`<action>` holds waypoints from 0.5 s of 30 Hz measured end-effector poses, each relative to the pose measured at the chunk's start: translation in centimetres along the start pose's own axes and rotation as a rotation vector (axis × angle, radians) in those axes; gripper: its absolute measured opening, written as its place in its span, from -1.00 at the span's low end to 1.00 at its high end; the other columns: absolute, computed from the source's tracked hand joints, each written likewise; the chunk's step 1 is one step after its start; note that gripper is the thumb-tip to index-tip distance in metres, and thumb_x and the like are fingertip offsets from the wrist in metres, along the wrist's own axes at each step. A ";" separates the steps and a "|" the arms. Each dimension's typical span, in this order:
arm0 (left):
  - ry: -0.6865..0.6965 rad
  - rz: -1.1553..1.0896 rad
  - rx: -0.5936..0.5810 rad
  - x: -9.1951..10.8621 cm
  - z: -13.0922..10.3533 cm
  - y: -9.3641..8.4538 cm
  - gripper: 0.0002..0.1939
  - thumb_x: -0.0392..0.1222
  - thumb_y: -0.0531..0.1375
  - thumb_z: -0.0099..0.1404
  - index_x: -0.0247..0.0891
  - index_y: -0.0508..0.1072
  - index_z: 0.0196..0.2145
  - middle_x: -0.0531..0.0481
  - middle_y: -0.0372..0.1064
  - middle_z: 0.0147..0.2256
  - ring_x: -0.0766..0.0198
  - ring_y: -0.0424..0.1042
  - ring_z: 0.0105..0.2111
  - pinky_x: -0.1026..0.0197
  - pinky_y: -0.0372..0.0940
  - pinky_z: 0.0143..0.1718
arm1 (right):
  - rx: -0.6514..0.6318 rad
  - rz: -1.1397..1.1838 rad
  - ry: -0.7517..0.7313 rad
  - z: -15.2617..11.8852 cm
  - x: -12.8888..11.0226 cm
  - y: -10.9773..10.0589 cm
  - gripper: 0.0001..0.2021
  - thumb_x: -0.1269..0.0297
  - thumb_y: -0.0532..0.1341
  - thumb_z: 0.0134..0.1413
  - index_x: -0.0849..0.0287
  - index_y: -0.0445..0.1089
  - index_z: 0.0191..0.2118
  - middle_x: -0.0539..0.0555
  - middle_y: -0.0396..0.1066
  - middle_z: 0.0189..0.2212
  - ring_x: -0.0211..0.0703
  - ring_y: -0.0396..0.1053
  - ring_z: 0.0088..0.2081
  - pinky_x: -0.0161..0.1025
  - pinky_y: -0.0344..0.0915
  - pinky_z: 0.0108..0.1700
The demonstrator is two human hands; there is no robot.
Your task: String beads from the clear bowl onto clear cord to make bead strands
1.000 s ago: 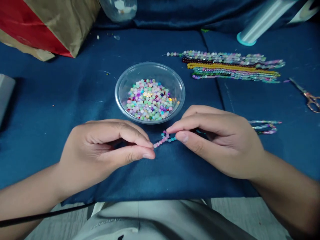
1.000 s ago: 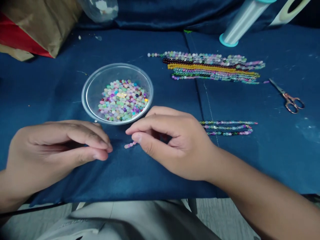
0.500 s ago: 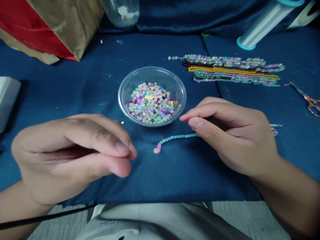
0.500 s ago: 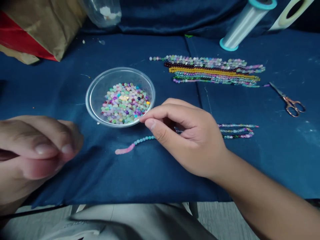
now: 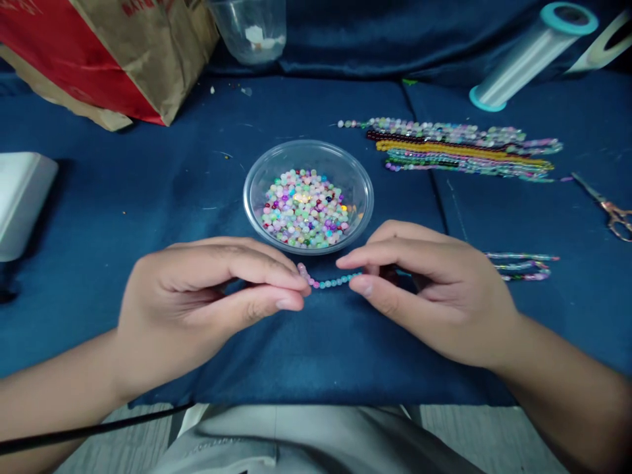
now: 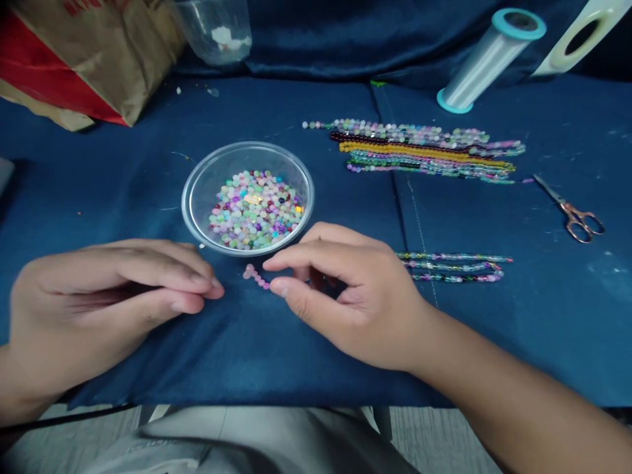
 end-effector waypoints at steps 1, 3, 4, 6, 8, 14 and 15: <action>-0.027 0.011 -0.014 -0.1 0.0 0.3 -0.88 -0.29 0.53 0.37 -0.08 0.77 -0.19 0.11 0.74 -0.22 0.32 0.72 -0.25 0.37 0.66 -0.05 | -0.006 0.013 0.001 -0.1 0.0 0.3 -0.87 0.35 0.42 0.41 0.13 0.68 0.01 0.00 0.58 -0.32 -0.22 0.51 -0.31 -0.23 0.43 -0.26; -0.040 0.005 -0.061 -0.3 0.1 1.0 -0.92 -0.26 0.51 0.39 -0.09 0.77 -0.18 0.10 0.75 -0.22 0.29 0.73 -0.24 0.36 0.66 -0.07 | -0.022 0.030 -0.009 -0.2 -0.1 0.8 -0.82 0.35 0.45 0.38 0.14 0.68 0.04 -0.01 0.57 -0.30 -0.24 0.51 -0.30 -0.26 0.44 -0.27; -0.028 -0.001 -0.085 -0.4 0.1 1.3 -0.92 -0.27 0.50 0.40 -0.11 0.76 -0.17 0.09 0.75 -0.21 0.29 0.74 -0.23 0.36 0.65 -0.08 | -0.033 0.032 -0.019 -0.2 -0.2 1.1 -0.80 0.36 0.45 0.37 0.15 0.68 0.06 -0.01 0.57 -0.29 -0.25 0.51 -0.30 -0.28 0.44 -0.27; 0.023 -0.011 -0.132 -0.5 0.1 1.9 -0.91 -0.31 0.49 0.40 -0.17 0.75 -0.16 0.07 0.75 -0.20 0.30 0.74 -0.21 0.36 0.64 -0.07 | -0.058 0.031 -0.043 -0.3 -0.4 1.5 -0.80 0.37 0.43 0.37 0.15 0.68 0.06 0.00 0.58 -0.27 -0.26 0.52 -0.30 -0.29 0.44 -0.27; 0.078 -0.007 -0.165 -0.5 0.0 2.3 -0.89 -0.35 0.48 0.40 -0.22 0.73 -0.13 0.04 0.75 -0.21 0.30 0.74 -0.20 0.37 0.63 -0.06 | -0.078 0.026 -0.063 -0.3 -0.5 1.7 -0.82 0.39 0.41 0.38 0.14 0.68 0.03 0.01 0.58 -0.27 -0.26 0.52 -0.29 -0.30 0.46 -0.24; 0.185 0.085 -0.203 -0.1 -0.1 2.1 -0.86 -0.28 0.44 0.46 -0.12 0.71 -0.05 0.09 0.75 -0.22 0.25 0.74 -0.25 0.33 0.65 -0.10 | -0.068 0.092 -0.110 -0.5 -0.6 2.3 -0.86 0.46 0.37 0.36 0.21 0.71 -0.07 0.05 0.61 -0.28 -0.29 0.53 -0.30 -0.36 0.47 -0.20; 0.199 0.099 -0.213 -0.1 0.0 2.0 -0.82 -0.29 0.43 0.45 -0.09 0.72 -0.03 0.09 0.75 -0.22 0.24 0.74 -0.28 0.32 0.66 -0.15 | -0.055 0.085 -0.123 -0.5 -0.5 2.5 -0.87 0.45 0.38 0.35 0.22 0.71 -0.09 0.04 0.61 -0.28 -0.29 0.53 -0.30 -0.37 0.47 -0.20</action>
Point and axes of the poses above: each hand's wrist, its own z-axis towards the middle knuckle, its own y-axis out of the palm, x = y × z, the point moved 4 cm from there along z, towards the middle knuckle
